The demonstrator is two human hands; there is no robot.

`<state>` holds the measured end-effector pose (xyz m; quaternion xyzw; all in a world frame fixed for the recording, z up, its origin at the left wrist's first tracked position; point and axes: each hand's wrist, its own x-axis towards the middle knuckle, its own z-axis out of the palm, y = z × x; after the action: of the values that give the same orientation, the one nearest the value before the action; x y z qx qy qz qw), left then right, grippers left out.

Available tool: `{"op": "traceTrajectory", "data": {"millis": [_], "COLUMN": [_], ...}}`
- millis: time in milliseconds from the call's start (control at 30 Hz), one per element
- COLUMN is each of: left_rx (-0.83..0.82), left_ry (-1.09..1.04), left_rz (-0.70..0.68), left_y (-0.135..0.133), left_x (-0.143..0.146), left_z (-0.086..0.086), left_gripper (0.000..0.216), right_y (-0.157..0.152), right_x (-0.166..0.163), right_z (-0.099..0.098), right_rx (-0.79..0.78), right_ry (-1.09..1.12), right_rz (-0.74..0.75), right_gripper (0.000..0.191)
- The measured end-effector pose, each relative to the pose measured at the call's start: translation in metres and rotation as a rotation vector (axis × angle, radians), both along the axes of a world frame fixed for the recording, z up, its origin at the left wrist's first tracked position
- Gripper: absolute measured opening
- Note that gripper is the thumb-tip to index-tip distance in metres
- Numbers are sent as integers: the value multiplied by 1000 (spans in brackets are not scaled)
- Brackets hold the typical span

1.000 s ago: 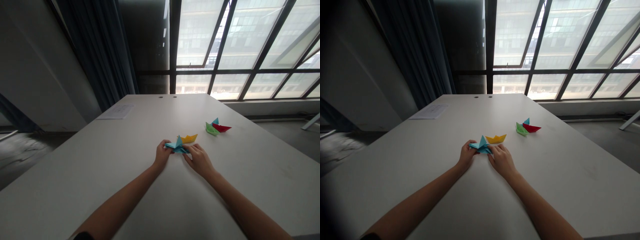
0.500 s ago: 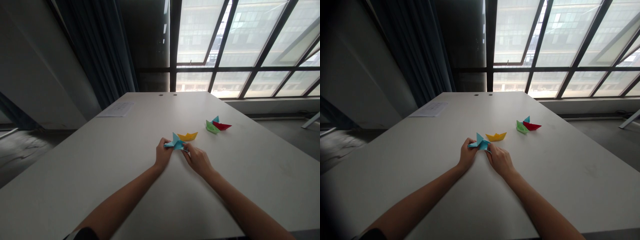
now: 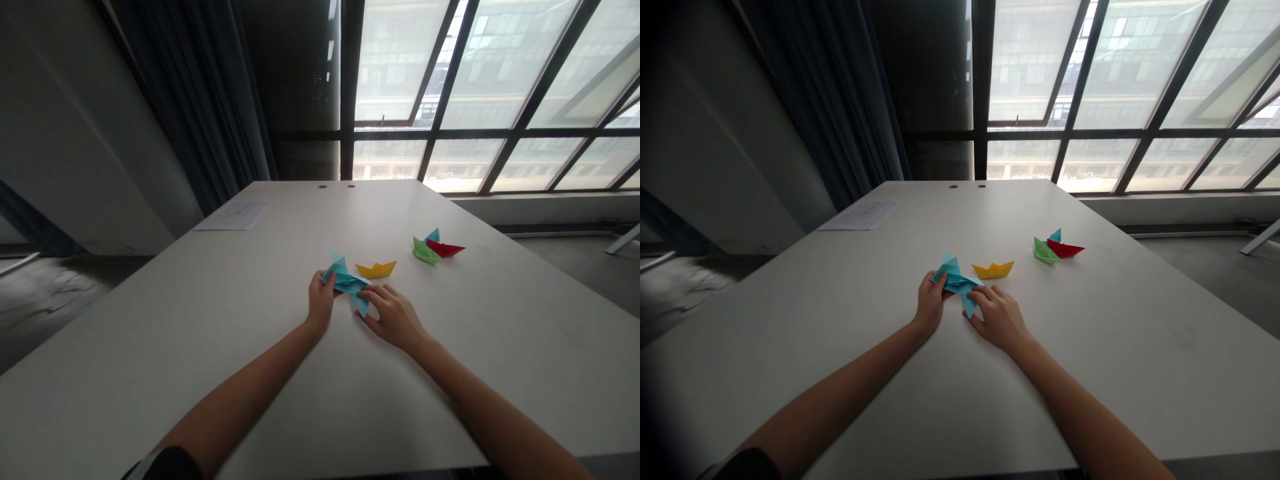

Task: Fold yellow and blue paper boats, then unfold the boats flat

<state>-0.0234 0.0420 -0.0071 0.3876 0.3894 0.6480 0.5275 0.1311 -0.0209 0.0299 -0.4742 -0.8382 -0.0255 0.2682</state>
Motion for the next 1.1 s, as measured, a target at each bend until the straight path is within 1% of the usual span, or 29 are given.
{"op": "traceTrajectory", "data": {"millis": [100, 200, 333, 433, 500, 600, 733, 767, 900, 1000, 1100], "left_rx": [-5, -26, -62, -63, -55, -46, -46, -39, 13, 48, 61], "left_ry": [-27, -82, -160, -178, -173, -141, -83, -68, 27, 126, 165], "left_rz": [-37, -100, -164, -214, -250, -287, -298, -302, -338, -370, -401], "left_y": [-2, -3, -3, -6, -8, -9, -9, -8, -10, -14, -15], "left_x": [0, 1, 1, 2, 3, 2, 1, 1, 1, 2, 1], "left_z": [3, 5, 5, 6, 8, 9, 7, 6, 5, 7, 8], "left_gripper": [32, 34, 36, 34, 34, 33, 33, 33, 34, 32, 30], "right_y": [1, 3, 7, 8, 9, 9, 14, 15, 17, 16, 15], "right_x": [0, 2, 4, 7, 10, 16, 22, 22, 19, 16, 17], "right_z": [0, -2, -6, -8, -6, -2, 1, 0, -2, 0, 2], "right_rx": [-18, -49, -76, -60, -47, -55, -97, -116, -221, -286, -298], "right_ry": [28, 61, 145, 130, 81, 81, 238, 279, 393, 422, 421], "right_rz": [-26, -60, -211, -302, -320, -292, -183, -147, -52, -53, -95], "right_gripper": [39, 32, 25, 32, 30, 22, 18, 18, 31, 23, 15]}}
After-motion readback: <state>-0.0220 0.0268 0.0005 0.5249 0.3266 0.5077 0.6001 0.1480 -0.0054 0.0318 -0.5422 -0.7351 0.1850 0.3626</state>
